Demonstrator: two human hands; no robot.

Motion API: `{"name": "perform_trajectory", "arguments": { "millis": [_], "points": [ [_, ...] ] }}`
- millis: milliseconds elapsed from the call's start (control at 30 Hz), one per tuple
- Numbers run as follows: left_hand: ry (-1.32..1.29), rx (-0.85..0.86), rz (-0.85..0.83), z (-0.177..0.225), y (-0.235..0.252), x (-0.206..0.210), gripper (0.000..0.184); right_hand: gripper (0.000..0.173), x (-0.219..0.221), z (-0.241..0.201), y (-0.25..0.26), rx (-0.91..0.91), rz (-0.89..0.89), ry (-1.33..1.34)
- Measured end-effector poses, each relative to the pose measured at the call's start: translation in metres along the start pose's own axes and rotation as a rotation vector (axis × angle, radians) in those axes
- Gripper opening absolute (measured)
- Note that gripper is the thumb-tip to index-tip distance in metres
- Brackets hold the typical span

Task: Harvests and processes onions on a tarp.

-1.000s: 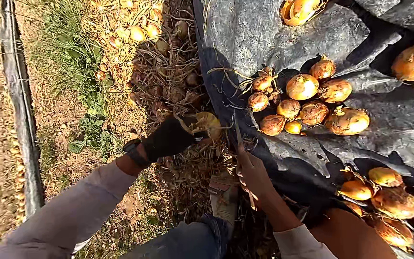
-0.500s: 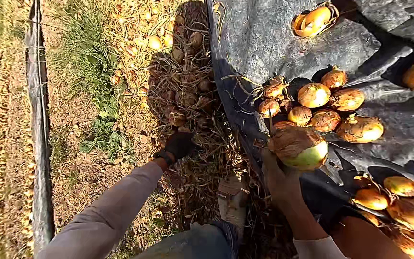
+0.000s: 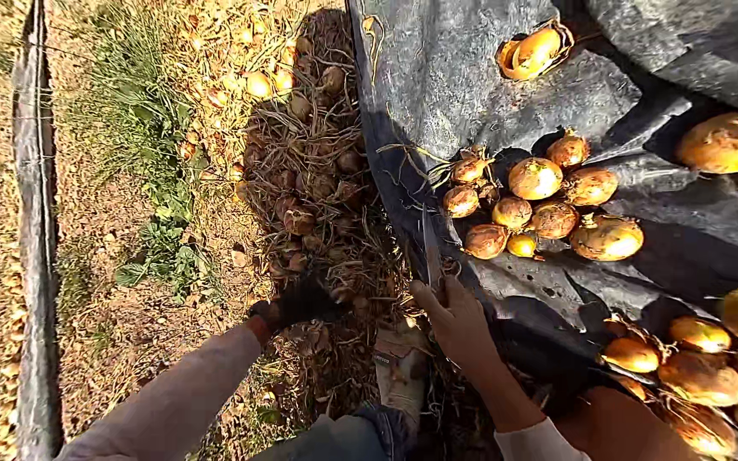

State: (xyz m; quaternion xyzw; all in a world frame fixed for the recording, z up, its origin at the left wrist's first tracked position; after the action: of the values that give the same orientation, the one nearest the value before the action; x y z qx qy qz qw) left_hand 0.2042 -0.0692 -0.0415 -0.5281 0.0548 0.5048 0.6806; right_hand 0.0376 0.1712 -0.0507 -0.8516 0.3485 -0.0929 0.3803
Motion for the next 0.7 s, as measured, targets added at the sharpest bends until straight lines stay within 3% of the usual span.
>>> {"name": "perform_trajectory", "arguments": {
  "millis": [33, 100, 200, 333, 467, 600, 700],
  "points": [
    [0.029, 0.276, 0.120, 0.027, 0.005, -0.008, 0.064, 0.067, 0.009, 0.001, -0.002, 0.018, -0.041, -0.047],
    [-0.111, 0.076, -0.010, 0.094, 0.013, -0.027, 0.050, 0.070, 0.019, 0.001, -0.007, 0.030, -0.097, -0.102],
    [-0.168, 0.047, -0.131, 0.153, 0.010, -0.045, 0.034, 0.057, 0.014, -0.010, -0.012, -0.068, -0.136, 0.002],
    [-0.398, 0.159, -0.202, 0.151, 0.006, -0.049, 0.016, 0.048, 0.017, -0.030, -0.016, -0.211, -0.271, 0.230],
    [-0.105, 0.253, -0.112, 0.117, 0.018, -0.059, 0.019, 0.049, 0.023, -0.016, -0.005, -0.164, -0.251, 0.239],
    [0.010, 0.314, 0.184, 0.143, 0.015, -0.104, 0.022, 0.058, 0.014, 0.005, 0.009, -0.038, -0.107, 0.127],
    [0.082, 0.381, 0.084, 0.170, 0.011, -0.082, 0.029, 0.075, 0.025, 0.015, 0.007, 0.050, -0.187, -0.007]
  ]
}}
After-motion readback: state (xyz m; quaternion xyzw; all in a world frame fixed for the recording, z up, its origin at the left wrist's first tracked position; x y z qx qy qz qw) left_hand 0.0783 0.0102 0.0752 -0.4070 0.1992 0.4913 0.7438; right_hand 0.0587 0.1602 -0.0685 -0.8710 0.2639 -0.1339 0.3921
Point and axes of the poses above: each hand's wrist, its own y-axis towards the middle knuckle, its own x-axis out of the palm, z = x × y, the point moved 10 cm from there along y, towards the middle knuckle, and after that the axes turned 11 degrees about x, right-handed, at the moved point
